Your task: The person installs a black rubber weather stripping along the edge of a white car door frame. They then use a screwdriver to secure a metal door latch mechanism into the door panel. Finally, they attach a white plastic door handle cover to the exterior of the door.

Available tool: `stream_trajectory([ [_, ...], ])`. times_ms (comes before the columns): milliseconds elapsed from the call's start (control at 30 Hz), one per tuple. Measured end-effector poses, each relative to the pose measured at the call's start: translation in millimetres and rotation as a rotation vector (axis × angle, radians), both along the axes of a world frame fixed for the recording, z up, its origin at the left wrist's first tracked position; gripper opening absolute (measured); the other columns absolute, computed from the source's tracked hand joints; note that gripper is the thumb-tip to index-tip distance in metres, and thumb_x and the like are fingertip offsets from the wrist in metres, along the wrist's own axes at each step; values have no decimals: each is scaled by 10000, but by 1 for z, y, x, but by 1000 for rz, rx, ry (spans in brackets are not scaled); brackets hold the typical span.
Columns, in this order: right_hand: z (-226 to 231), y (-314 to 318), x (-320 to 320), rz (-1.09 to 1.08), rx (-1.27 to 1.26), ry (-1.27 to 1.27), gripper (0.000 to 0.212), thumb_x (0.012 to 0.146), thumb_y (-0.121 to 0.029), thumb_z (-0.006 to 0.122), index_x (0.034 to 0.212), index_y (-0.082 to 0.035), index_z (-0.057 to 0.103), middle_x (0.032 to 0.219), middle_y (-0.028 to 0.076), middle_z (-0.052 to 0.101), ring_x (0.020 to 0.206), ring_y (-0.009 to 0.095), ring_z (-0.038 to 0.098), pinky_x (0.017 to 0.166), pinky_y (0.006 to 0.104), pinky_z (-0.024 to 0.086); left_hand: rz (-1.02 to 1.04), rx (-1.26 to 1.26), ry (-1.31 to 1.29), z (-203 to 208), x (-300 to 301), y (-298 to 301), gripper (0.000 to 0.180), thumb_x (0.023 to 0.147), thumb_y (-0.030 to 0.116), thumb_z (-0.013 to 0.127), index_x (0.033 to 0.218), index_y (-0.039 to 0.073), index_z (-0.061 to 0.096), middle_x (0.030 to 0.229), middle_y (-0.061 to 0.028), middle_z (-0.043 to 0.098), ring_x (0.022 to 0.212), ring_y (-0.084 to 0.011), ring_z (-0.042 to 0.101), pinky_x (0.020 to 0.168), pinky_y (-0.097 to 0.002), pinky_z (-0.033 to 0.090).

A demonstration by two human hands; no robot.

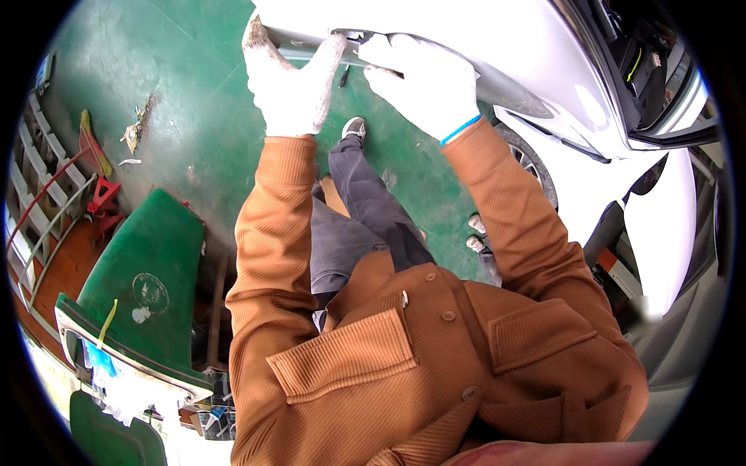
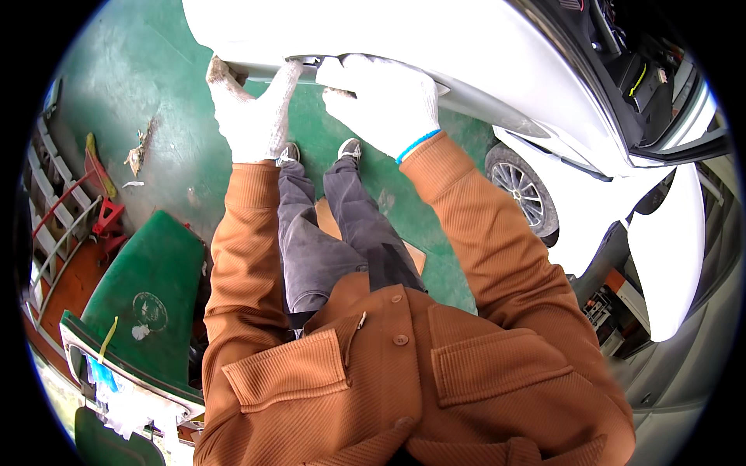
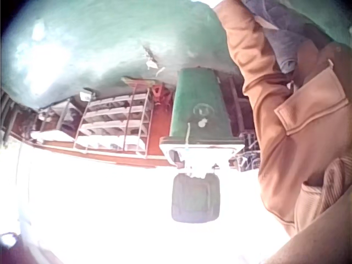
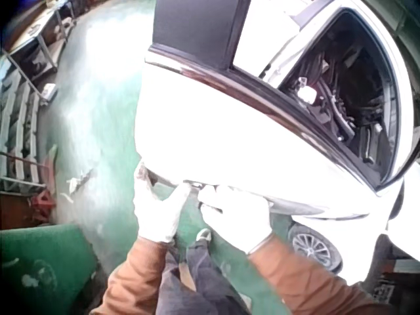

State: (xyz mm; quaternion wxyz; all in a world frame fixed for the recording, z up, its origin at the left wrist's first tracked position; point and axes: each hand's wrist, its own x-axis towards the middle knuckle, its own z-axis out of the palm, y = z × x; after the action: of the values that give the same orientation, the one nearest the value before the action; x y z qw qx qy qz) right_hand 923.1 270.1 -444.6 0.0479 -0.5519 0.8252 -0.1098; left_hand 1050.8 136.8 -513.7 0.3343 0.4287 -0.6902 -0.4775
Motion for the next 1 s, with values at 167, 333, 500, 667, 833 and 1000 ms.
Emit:
stream_trajectory([
  [167,-4,2,-2,47,-44,48,218,936,-325,728,1135,-245,768,977,4,708,840,214,727,734,356,595,6,-43,-3,2,0,-3,893,731,392,987,1382,-14,530,1290,-148,616,1153,-247,616,1039,-396,517],
  [333,-4,4,-4,-17,62,22,212,945,-330,730,1133,-239,771,953,2,709,804,211,728,722,346,595,-13,-32,15,-1,4,-12,825,715,401,1005,1282,-23,583,1192,-128,659,1073,-210,623,1007,-360,520],
  [500,-7,5,-3,0,-22,53,216,909,-305,742,1113,-240,771,920,1,697,801,208,717,720,353,588,-69,14,36,-6,8,-20,747,739,319,1011,1259,-20,595,1171,-105,676,1060,-183,626,987,-335,523],
  [667,-13,2,-5,1,-112,44,184,866,-317,748,975,-170,727,788,41,696,722,228,715,667,379,585,-106,43,72,-10,11,-29,626,759,264,988,1200,1,630,1092,-64,681,995,-155,613,945,-311,517],
  [833,-11,5,-3,-15,-49,29,201,860,-264,769,1060,-239,773,892,-21,694,769,188,701,703,355,583,-95,-56,90,-9,13,-25,614,774,199,992,1224,0,625,1099,-49,646,991,-140,567,939,-298,488],
  [1000,-13,5,-3,-27,-60,32,193,851,-255,774,1044,-246,774,897,-28,698,760,172,701,685,341,579,-83,-111,66,-1,10,-25,637,746,247,1010,1195,6,629,1061,-38,620,987,-152,559,933,-308,484],
])
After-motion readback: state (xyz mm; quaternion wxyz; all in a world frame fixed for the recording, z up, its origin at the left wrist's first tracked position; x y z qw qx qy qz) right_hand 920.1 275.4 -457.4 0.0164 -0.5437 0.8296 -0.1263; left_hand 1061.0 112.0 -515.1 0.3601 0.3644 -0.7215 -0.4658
